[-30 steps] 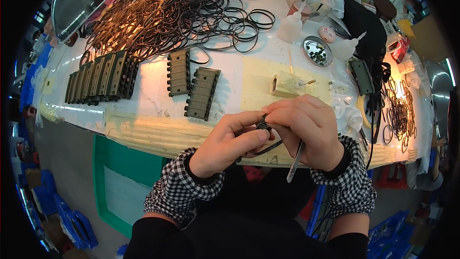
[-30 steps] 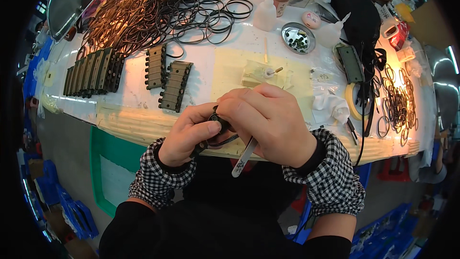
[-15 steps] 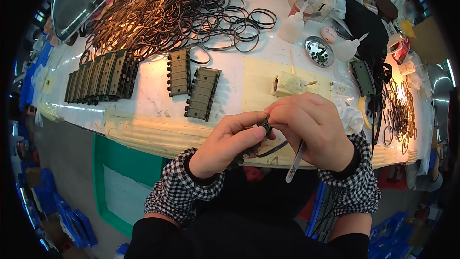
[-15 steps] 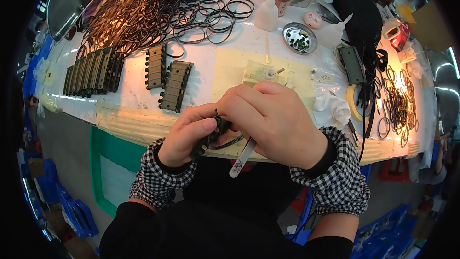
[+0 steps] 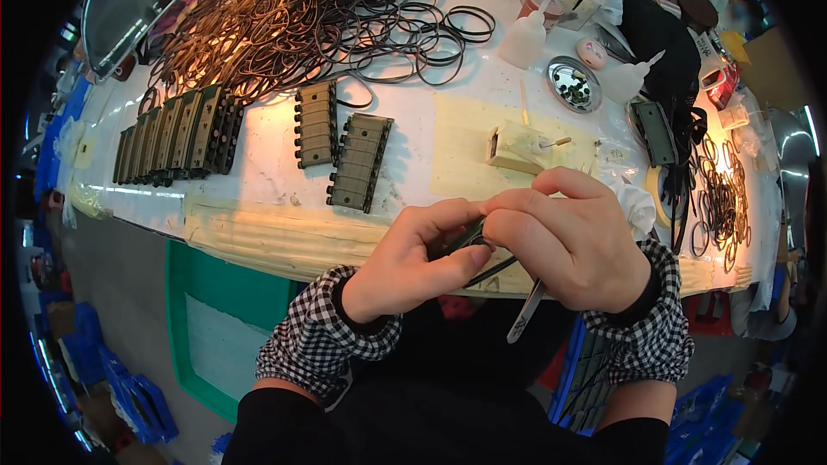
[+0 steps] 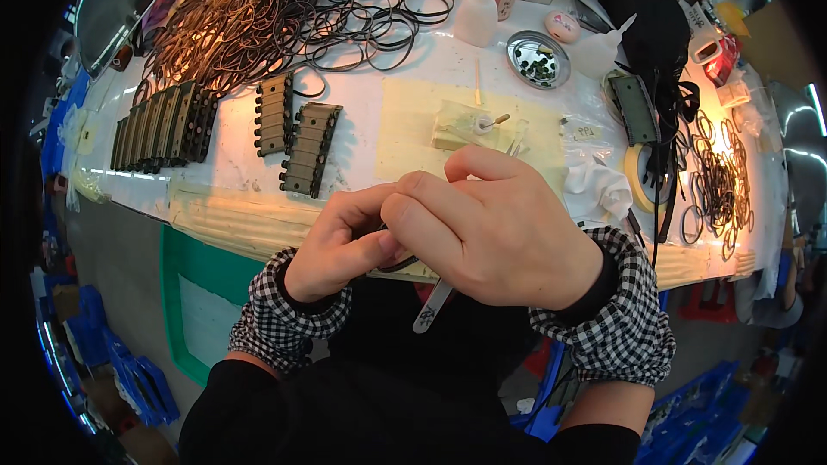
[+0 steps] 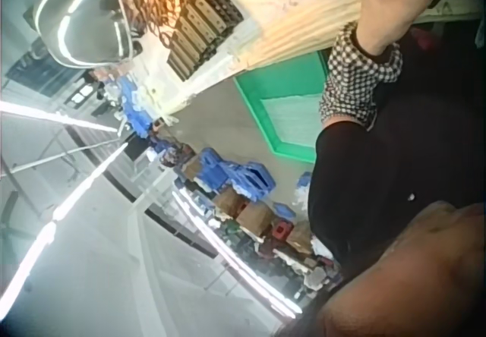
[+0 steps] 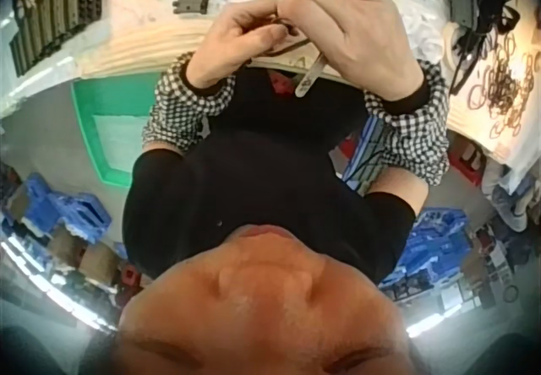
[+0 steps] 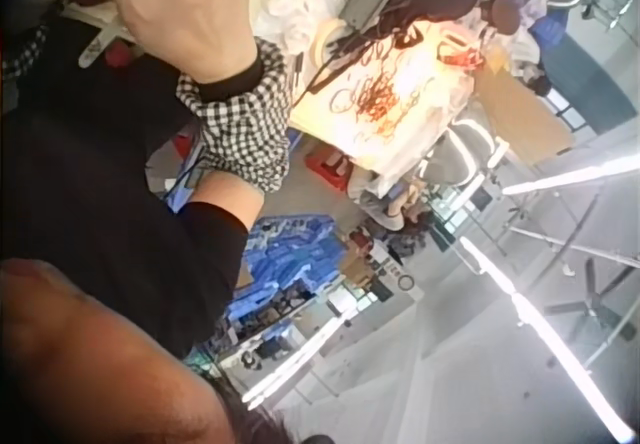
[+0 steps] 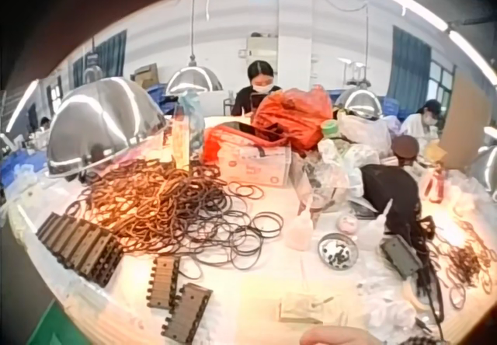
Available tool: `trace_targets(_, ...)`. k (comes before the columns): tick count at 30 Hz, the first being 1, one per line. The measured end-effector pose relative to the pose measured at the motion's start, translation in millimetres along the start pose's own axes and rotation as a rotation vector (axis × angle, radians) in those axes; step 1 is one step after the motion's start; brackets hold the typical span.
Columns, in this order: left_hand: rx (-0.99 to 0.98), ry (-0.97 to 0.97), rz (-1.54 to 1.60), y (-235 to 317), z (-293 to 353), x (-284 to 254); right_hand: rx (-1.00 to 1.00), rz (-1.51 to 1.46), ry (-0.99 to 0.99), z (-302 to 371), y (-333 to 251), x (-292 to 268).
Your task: Assemble small plastic components by threading cords through them using tweezers.
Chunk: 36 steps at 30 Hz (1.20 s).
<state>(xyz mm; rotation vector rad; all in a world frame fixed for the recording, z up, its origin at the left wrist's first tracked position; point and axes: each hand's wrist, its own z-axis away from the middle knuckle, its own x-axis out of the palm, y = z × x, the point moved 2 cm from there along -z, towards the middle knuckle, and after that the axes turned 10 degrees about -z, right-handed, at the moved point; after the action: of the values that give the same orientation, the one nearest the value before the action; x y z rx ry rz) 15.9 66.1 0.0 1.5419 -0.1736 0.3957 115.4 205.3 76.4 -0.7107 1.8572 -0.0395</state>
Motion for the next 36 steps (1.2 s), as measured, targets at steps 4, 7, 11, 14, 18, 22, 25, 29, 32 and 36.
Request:
trace_targets(4,0.000,-0.009,-0.048,-0.1,-0.1,-2.0,-0.024,0.019,0.083,3.0,3.3,5.9)
trace_targets(7,0.018,0.039,-0.023,4.2,-1.5,0.4,0.018,-0.074,0.137,4.0,6.4,5.2)
trace_targets(11,0.028,0.135,0.185,2.4,-2.6,-1.9,0.127,-0.076,0.397,7.1,3.8,1.8)
trace_targets(14,0.068,0.296,0.143,-1.9,-2.8,2.9,0.304,-0.271,0.523,11.9,-12.9,-0.6)
trace_targets(18,0.066,0.277,0.125,-2.3,-2.8,2.3,0.292,-0.274,0.522,20.0,-20.0,-7.7)
trace_targets(22,0.076,0.286,0.129,-0.8,-1.9,1.5,0.357,-0.327,0.439,18.0,-25.0,-9.7)
trace_targets(25,0.082,0.258,0.127,-1.7,-0.2,-0.8,0.420,-0.395,0.411,9.3,-28.6,-12.0)
trace_targets(29,0.066,0.250,0.146,0.6,-0.2,0.7,0.435,-0.435,0.443,6.3,-27.2,3.6)
trace_targets(32,0.080,0.263,0.137,-1.9,0.1,-0.7,0.334,-0.420,0.483,7.9,-25.3,15.2)
trace_targets(36,0.077,0.235,0.197,-0.6,-0.4,-0.8,0.290,-0.380,0.527,10.1,-26.2,29.7)
